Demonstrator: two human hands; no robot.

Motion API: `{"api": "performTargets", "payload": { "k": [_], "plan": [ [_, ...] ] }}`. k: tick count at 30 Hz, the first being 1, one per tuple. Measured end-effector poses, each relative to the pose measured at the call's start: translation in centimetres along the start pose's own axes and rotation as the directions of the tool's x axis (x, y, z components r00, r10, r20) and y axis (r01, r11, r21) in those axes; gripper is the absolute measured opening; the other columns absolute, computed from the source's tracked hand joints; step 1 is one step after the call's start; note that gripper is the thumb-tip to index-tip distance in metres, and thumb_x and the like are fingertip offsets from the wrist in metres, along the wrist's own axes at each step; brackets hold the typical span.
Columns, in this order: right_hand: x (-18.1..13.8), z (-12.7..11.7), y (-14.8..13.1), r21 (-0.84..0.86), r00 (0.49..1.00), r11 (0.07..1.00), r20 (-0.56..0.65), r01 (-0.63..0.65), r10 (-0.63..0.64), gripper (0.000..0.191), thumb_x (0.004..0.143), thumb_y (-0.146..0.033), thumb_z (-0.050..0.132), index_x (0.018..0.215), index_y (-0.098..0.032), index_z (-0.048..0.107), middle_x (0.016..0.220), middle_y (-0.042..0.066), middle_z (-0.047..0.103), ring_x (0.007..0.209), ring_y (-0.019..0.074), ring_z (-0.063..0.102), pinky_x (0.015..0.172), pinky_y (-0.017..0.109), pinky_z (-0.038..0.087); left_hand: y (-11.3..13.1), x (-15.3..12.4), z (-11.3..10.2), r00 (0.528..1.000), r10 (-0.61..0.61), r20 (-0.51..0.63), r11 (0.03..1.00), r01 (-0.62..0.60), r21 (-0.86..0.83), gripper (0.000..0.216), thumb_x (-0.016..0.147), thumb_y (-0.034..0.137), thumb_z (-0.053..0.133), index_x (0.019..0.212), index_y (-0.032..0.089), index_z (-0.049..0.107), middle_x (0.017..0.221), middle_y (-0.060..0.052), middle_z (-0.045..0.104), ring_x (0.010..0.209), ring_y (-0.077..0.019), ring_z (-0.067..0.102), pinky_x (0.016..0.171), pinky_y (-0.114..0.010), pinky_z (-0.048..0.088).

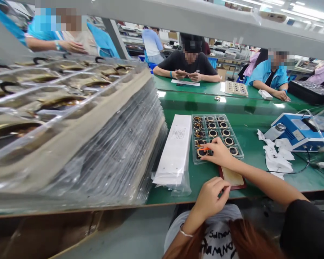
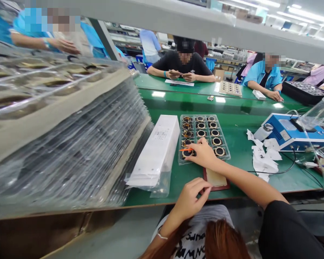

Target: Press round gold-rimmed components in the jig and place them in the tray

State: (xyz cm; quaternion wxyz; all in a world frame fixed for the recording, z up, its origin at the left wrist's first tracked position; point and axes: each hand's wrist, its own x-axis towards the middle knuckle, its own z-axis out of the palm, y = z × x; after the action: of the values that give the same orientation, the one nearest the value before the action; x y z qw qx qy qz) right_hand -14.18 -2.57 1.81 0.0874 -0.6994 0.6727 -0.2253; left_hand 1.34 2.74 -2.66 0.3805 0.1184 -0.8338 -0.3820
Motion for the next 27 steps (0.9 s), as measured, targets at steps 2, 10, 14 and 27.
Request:
{"api": "performTargets", "payload": {
  "k": [2, 10, 14, 27],
  "plan": [
    [0.1, 0.5, 0.2, 0.004, 1.000, 1.000, 0.004, 0.013, -0.013, 0.046, 0.075, -0.035, 0.084, 0.116, -0.019, 0.071, 0.088, 0.009, 0.064, 0.102, 0.0292, 0.050, 0.083, 0.040, 0.048, 0.0, -0.1, -0.1, 1.000, -0.015, 0.003, 1.000, 0.015, -0.025, 0.016, 0.092, 0.014, 0.051, 0.086, 0.017, 0.065, 0.074, -0.004, 0.066, 0.066, -0.0152, 0.057, 0.062, -0.027, 0.043],
    [0.6, -0.8, 0.7, 0.083, 0.996, 0.994, -0.062, 0.065, -0.060, 0.022, 0.100, -0.028, 0.052, 0.100, -0.017, 0.071, 0.095, 0.008, 0.071, 0.090, 0.0218, 0.060, 0.088, 0.038, 0.045, 0.2, -0.2, -0.3, 0.999, -0.038, -0.039, 0.997, 0.035, -0.074, 0.014, 0.093, 0.015, 0.050, 0.087, 0.018, 0.063, 0.072, -0.003, 0.062, 0.065, -0.0138, 0.055, 0.062, -0.026, 0.043],
    [-1.5, -2.8, -0.7, 0.152, 0.989, 0.980, -0.087, 0.129, -0.117, 0.036, 0.104, -0.033, 0.040, 0.093, -0.020, 0.071, 0.104, 0.007, 0.071, 0.099, 0.0201, 0.063, 0.090, 0.037, 0.048, -0.6, -0.4, 0.2, 0.878, -0.237, -0.416, 0.962, 0.151, -0.229, 0.005, 0.096, 0.020, 0.052, 0.100, 0.020, 0.055, 0.088, -0.003, 0.056, 0.071, -0.0111, 0.055, 0.060, -0.021, 0.046],
    [1.7, -3.3, 0.5, 0.041, 0.971, 0.979, 0.127, 0.198, -0.202, 0.041, 0.107, -0.026, 0.031, 0.109, -0.017, 0.071, 0.106, 0.008, 0.072, 0.099, 0.0185, 0.064, 0.092, 0.036, 0.049, -1.5, -1.2, 0.4, 0.858, -0.362, -0.363, 0.861, 0.160, -0.482, 0.029, 0.104, 0.040, 0.040, 0.124, 0.020, 0.047, 0.083, -0.001, 0.063, 0.066, -0.0105, 0.062, 0.071, -0.026, 0.055]
  ]
}}
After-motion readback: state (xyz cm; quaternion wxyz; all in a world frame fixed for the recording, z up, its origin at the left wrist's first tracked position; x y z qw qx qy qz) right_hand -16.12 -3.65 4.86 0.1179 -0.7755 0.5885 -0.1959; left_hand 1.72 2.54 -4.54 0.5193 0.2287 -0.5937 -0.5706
